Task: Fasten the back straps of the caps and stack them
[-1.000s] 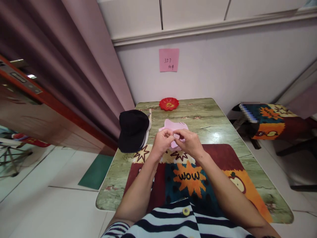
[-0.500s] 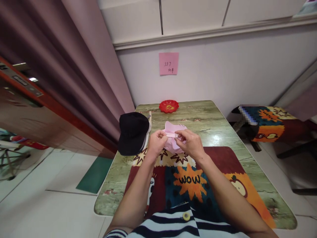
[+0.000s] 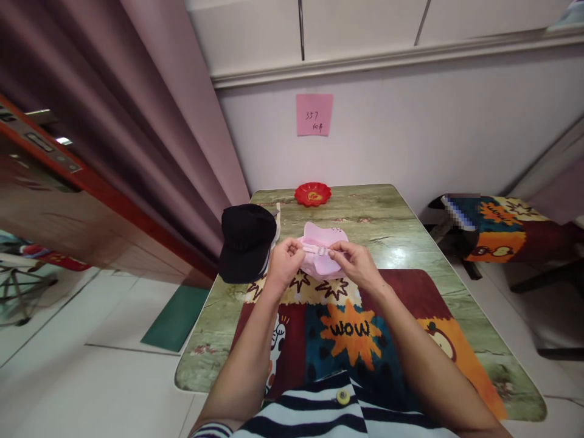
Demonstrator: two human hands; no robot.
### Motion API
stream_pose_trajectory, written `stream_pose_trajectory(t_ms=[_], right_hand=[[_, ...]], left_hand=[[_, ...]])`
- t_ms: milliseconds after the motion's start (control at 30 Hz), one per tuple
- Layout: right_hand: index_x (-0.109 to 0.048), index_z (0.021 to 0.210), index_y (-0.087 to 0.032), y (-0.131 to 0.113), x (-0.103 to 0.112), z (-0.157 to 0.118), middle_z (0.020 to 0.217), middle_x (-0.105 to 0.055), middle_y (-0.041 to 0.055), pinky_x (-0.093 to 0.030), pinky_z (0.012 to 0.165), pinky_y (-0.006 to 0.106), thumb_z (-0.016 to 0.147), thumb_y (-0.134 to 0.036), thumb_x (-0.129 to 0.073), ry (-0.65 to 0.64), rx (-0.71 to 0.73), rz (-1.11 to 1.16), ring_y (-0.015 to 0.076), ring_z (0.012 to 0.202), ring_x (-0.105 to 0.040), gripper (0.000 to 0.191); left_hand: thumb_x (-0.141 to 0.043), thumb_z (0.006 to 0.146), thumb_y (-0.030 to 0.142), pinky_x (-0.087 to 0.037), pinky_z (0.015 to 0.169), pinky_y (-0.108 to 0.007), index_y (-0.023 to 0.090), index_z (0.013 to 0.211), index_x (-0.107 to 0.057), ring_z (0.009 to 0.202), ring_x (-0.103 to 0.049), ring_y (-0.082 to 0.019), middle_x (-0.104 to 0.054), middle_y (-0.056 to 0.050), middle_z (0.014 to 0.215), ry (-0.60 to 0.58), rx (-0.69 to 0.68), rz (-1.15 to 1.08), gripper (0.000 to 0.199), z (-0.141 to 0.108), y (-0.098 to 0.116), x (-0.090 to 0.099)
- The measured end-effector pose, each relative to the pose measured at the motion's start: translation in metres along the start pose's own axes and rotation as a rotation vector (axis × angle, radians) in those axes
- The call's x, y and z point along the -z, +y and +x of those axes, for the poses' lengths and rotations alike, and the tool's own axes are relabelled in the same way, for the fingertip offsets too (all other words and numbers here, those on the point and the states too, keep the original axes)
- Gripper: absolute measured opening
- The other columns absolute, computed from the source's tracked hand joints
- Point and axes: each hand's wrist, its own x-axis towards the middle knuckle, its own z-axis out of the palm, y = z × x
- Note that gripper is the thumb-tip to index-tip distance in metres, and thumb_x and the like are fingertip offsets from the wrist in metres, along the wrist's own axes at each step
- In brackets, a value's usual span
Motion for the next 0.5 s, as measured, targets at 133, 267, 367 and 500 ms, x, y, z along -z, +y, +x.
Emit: stream_pose_trajectory(t_ms=[133, 267, 367, 500], right_hand=[[-0.073, 0.09, -0.022, -0.004, 0.002, -0.001, 0.079, -0.072, 0.0022, -0.047, 0.071, 0.032, 0.094, -0.04, -0.058, 0.006, 0.037, -0.021, 0.0198, 0.073, -0.065, 0.024], [-0.071, 0.119, -0.026, -0.006, -0.002, 0.0, 0.093, -0.076, 0.0032, -0.041, 0.105, 0.048, 0.087, -0.041, -0.073, 0.044, 0.18, -0.206, 0.0228, 0.088, -0.069, 0.035], [-0.073, 0.12, -0.03, -0.006, -0.01, 0.001, 0.096, -0.077, 0.0034, -0.031, 0.115, 0.052, 0.089, -0.038, -0.073, 0.098, 0.255, -0.318, 0.0217, 0.09, -0.07, 0.032], [-0.074, 0.117, -0.029, -0.007, -0.018, 0.002, 0.091, -0.076, 0.0033, -0.029, 0.117, 0.051, 0.092, -0.039, -0.07, 0.144, 0.285, -0.343, 0.0208, 0.087, -0.07, 0.027]], left_hand=[[-0.059, 0.067, 0.022, -0.031, 0.052, -0.021, 0.018, 0.069, -0.059, 0.05, -0.042, -0.01, -0.048, 0.006, 0.054, 0.01, -0.024, 0.062, 0.004, -0.001, 0.002, 0.002], [-0.061, 0.069, 0.022, -0.032, 0.051, -0.021, 0.018, 0.07, -0.06, 0.05, -0.044, -0.009, -0.05, 0.006, 0.054, -0.003, -0.029, 0.04, 0.004, -0.001, 0.005, 0.003], [-0.065, 0.075, 0.03, -0.034, 0.05, -0.02, 0.018, 0.071, -0.061, 0.049, -0.045, -0.009, -0.051, 0.005, 0.054, -0.031, -0.012, -0.055, 0.013, -0.003, 0.01, 0.002], [-0.072, 0.078, 0.05, -0.035, 0.045, -0.02, 0.017, 0.073, -0.063, 0.044, -0.045, -0.008, -0.055, 0.004, 0.053, -0.151, 0.062, -0.189, 0.035, -0.007, 0.017, -0.006]])
